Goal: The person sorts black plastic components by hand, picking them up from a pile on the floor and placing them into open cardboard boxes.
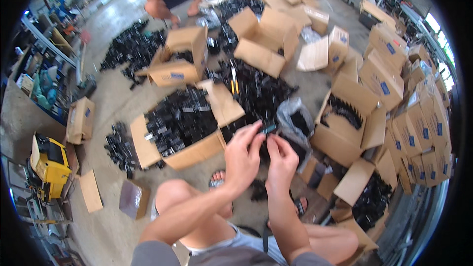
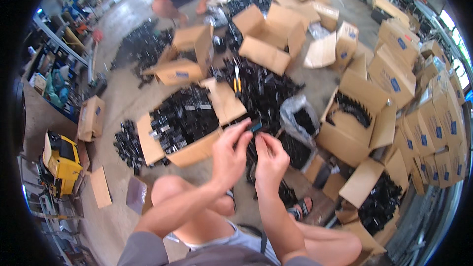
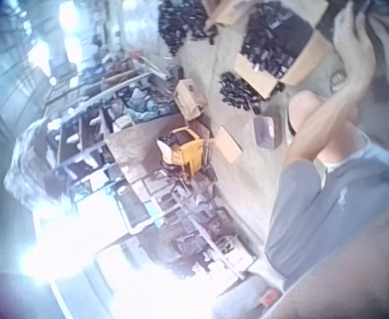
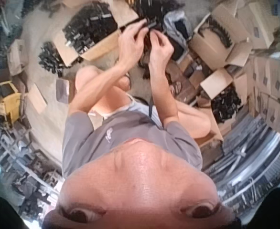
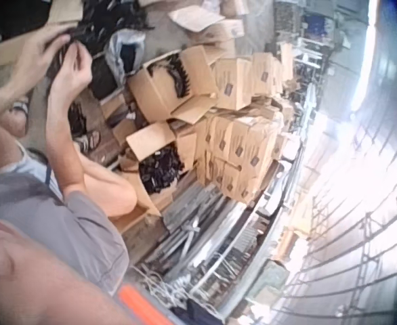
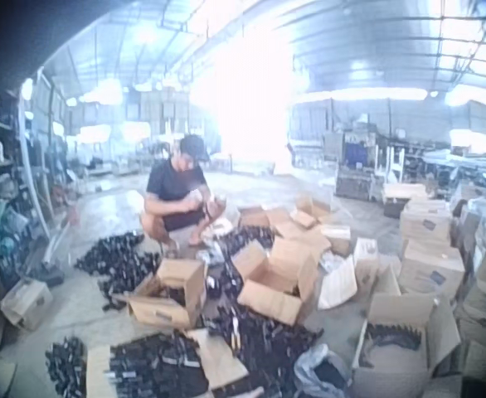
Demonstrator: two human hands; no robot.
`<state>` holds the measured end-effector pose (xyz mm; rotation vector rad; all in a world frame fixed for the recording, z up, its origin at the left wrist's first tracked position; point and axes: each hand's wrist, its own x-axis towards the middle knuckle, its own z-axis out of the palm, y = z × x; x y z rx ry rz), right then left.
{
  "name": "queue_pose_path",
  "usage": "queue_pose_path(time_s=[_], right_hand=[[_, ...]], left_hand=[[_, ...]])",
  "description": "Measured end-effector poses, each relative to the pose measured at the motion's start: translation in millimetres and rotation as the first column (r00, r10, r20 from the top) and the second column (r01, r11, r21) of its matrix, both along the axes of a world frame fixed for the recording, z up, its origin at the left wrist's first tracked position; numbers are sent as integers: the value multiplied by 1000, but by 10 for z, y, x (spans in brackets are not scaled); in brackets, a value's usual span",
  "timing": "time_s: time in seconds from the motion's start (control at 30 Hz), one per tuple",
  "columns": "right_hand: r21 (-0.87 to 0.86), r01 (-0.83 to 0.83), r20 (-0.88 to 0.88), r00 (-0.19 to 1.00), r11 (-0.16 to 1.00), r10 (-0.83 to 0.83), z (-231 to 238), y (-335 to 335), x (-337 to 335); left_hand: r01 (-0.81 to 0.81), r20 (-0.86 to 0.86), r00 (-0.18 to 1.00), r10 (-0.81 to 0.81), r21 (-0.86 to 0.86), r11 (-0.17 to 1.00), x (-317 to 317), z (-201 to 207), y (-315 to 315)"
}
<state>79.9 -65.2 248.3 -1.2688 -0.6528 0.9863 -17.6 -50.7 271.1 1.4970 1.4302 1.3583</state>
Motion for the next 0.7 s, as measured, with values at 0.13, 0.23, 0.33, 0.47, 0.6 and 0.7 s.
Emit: queue_pose_path(time_s=[0.13, 0.23, 0.33, 0.47, 0.6, 0.7], right_hand=[[62, 2, 57, 998, 998, -6, 2, 1, -27], [31, -18, 1, 1000, 999, 18, -11, 0, -16], [42, -38, 1, 999, 998, 38, -75, 6, 23], [70, -30, 22, 999, 997, 29, -57, -21, 89], [72, -21, 56, 998, 997, 17, -58, -40, 161], [91, -9, 186, 982, 996, -8, -128, -7, 193]], left_hand=[[-39, -35, 999, 41, 60, 997, -1, -57, 16], [-40, -27, 999, 39, -27, 999, -3, -7, -30], [-39, -28, 999, 38, -14, 999, 5, -6, -35], [-2, 7, 1000, 2, -80, 997, 66, 24, -28], [23, 29, 999, -21, -71, 997, 118, -90, -21], [38, -6, 999, -38, 15, 999, 129, -191, 27]])
